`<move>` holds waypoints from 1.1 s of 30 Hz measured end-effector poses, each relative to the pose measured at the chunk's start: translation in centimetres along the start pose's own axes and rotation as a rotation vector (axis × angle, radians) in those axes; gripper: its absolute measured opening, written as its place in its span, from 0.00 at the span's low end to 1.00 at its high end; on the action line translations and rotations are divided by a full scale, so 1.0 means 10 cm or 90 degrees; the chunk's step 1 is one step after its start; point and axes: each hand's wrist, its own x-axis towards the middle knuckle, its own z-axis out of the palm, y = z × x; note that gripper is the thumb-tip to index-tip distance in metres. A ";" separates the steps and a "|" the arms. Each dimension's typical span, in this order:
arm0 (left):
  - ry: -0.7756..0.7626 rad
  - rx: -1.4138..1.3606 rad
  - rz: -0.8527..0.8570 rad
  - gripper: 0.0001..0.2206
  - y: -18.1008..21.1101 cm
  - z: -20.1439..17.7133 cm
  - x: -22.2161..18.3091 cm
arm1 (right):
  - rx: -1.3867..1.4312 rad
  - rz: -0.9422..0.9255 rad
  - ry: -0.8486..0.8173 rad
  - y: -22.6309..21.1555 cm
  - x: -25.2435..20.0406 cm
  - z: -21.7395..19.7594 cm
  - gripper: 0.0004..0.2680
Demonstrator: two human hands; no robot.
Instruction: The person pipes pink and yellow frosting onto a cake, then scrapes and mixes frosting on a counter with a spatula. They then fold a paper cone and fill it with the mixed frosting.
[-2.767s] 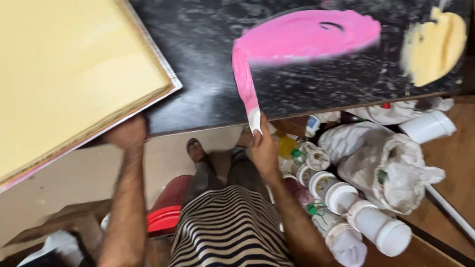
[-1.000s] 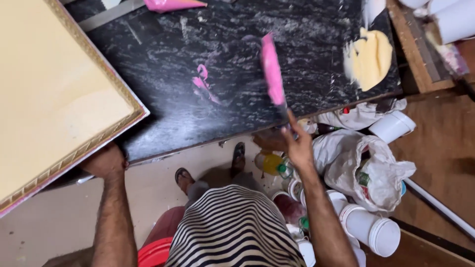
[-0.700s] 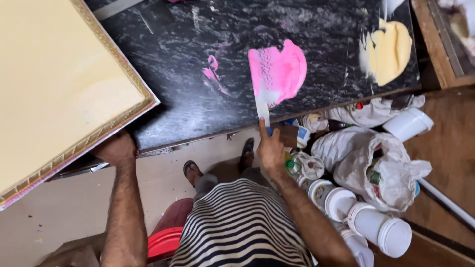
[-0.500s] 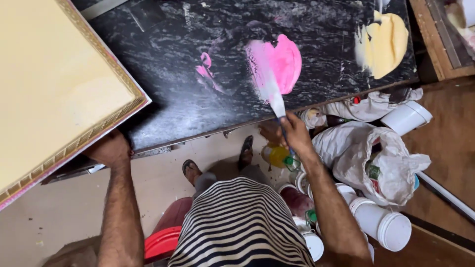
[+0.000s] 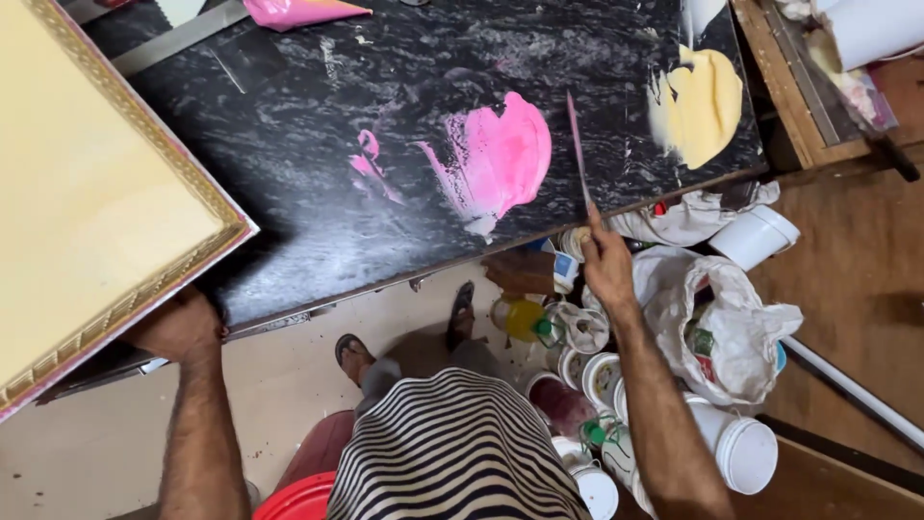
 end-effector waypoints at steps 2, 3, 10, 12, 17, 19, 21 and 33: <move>0.002 0.013 0.017 0.29 0.07 -0.02 0.01 | -0.213 0.069 -0.056 0.97 -0.10 0.02 0.06; 0.008 0.014 0.011 0.29 -0.01 0.07 -0.03 | -0.213 0.062 -0.060 0.45 -0.03 0.06 0.06; -0.049 0.004 -0.021 0.27 0.15 -0.02 0.00 | -0.649 0.138 -0.256 -0.69 0.48 -0.07 0.27; -0.059 0.034 -0.019 0.27 0.00 -0.02 -0.13 | -0.588 0.104 -0.147 0.07 0.28 0.08 0.24; -0.030 0.062 0.057 0.23 -0.42 0.39 -0.26 | -0.682 0.003 -0.343 0.25 -0.26 0.26 0.19; -0.033 0.045 0.014 0.25 -0.26 0.29 -0.20 | -0.679 0.046 -0.325 -0.25 0.16 0.02 0.14; -0.030 0.025 -0.027 0.26 -0.19 0.19 -0.18 | -0.677 0.087 -0.302 -0.30 0.38 0.07 0.10; 0.001 0.038 -0.026 0.23 -0.22 0.23 -0.21 | -0.569 0.196 -0.233 -0.09 0.51 0.41 0.15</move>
